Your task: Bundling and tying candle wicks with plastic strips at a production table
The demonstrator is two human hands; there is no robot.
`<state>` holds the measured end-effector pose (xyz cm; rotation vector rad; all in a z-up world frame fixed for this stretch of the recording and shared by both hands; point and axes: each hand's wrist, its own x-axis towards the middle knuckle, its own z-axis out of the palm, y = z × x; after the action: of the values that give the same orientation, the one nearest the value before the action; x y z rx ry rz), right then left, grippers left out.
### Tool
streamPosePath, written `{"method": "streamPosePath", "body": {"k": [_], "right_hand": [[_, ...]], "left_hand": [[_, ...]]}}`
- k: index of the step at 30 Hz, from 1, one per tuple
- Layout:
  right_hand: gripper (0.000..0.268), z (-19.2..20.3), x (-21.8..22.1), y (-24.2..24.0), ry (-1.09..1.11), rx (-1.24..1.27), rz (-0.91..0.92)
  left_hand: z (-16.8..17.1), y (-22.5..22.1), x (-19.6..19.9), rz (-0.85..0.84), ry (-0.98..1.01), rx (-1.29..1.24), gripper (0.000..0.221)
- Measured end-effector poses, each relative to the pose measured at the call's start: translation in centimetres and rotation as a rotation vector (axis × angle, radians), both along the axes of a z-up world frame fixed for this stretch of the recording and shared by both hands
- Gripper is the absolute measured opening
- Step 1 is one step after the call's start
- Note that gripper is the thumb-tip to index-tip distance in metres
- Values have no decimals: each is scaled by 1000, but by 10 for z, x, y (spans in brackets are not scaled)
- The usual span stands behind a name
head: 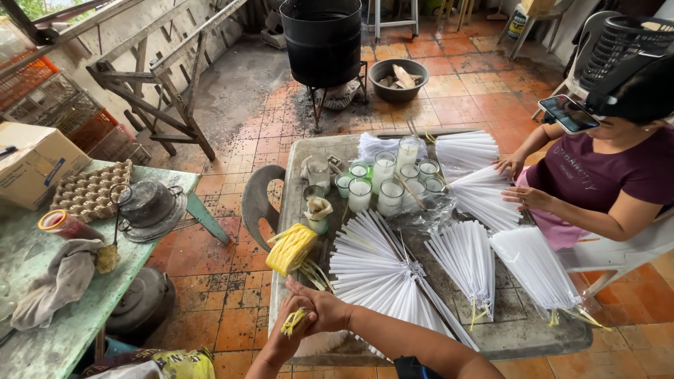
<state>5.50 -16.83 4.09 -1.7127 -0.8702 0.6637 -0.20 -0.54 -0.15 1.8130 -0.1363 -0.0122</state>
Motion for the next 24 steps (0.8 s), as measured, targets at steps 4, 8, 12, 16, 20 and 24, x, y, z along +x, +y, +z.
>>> {"method": "streamPosePath", "body": {"k": [4, 8, 12, 16, 20, 24], "right_hand": [[131, 23, -4, 0, 47, -183, 25], [82, -10, -1, 1, 224, -84, 14], [42, -28, 4, 5, -39, -210, -12], [54, -6, -1, 4, -10, -176, 13], [50, 0, -1, 4, 17, -199, -22], [42, 14, -9, 2, -19, -195, 17]], "left_hand": [[12, 1, -8, 16, -143, 357, 40], [21, 7, -12, 22, -239, 817, 28], [27, 9, -12, -14, -226, 890, 28], [83, 0, -24, -16, 182, 682, 27], [89, 11, -25, 139, 416, 450, 31], [95, 11, -23, 176, 458, 535, 13]]}}
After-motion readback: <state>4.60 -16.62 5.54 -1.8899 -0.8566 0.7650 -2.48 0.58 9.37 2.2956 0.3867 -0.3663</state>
